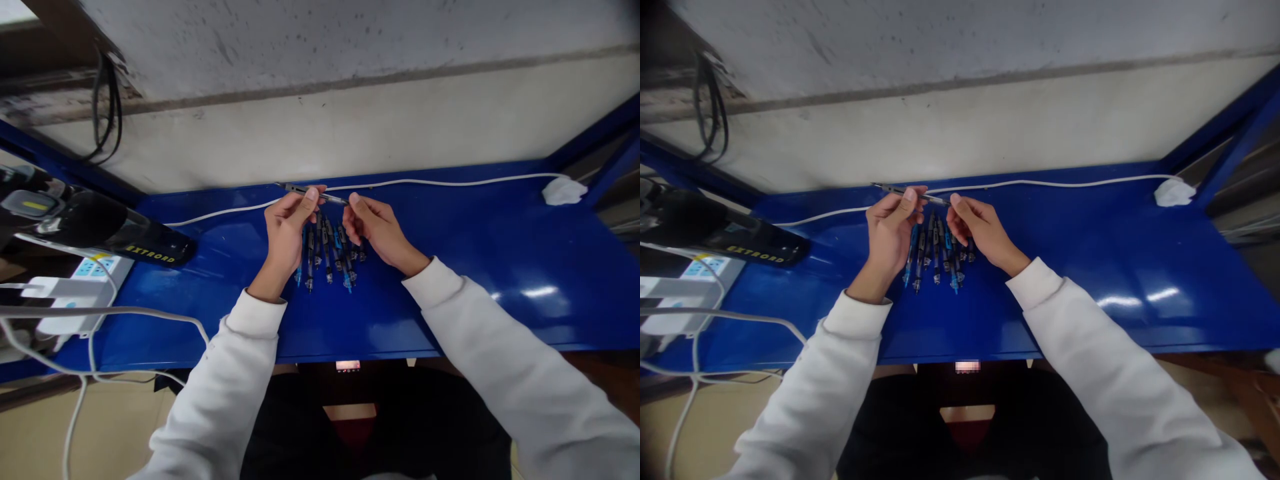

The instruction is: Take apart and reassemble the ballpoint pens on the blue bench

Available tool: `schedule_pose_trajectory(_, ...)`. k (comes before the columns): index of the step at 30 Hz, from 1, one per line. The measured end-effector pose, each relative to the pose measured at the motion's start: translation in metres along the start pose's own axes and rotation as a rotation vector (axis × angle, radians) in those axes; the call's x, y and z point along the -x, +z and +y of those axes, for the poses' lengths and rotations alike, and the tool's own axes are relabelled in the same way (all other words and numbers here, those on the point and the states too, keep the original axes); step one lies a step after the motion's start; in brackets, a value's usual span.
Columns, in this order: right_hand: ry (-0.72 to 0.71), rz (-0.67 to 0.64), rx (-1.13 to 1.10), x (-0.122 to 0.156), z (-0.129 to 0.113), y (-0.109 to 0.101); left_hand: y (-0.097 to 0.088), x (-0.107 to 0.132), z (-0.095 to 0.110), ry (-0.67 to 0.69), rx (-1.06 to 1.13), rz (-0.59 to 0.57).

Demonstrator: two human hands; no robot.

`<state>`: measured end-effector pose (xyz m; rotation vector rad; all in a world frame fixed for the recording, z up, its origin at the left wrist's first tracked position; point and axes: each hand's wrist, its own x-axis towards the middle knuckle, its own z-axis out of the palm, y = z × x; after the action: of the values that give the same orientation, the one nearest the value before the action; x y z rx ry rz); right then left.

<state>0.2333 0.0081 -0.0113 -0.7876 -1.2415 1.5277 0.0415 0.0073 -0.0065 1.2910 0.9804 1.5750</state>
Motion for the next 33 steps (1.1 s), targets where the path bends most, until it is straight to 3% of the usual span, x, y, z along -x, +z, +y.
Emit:
schedule_pose_trajectory(6, 0.086, 0.153, -0.346, -0.006, -0.01, -0.003, 0.006, 0.005, -0.002, 0.226, -0.171, -0.206)
schedule_pose_trajectory(10, 0.075, 0.238, -0.435, -0.009, -0.011, -0.013, 0.003, 0.003, -0.01, 0.245, -0.233, -0.28)
schedule_pose_trajectory(12, 0.079, 0.261, -0.476, -0.011, -0.01, -0.018, -0.002, -0.001, -0.014, 0.22, -0.258, -0.225)
schedule_pose_trajectory(17, 0.021, 0.244, -0.552, -0.015, -0.009, -0.025, -0.017, -0.01, -0.017, 0.174, -0.248, 0.04)
schedule_pose_trajectory(20, 0.002, 0.222, -0.571, -0.017, -0.011, -0.027, -0.022, -0.013, -0.015, 0.129, -0.206, 0.123)
schedule_pose_trajectory(28, -0.001, 0.2, -0.407, -0.009, -0.014, -0.045, -0.021, -0.014, -0.015, 0.046, -0.23, 0.121)
schedule_pose_trajectory(33, -0.062, 0.258, -0.453, -0.007, -0.009, -0.059, -0.019, -0.012, -0.015, 0.032, -0.229, 0.098)
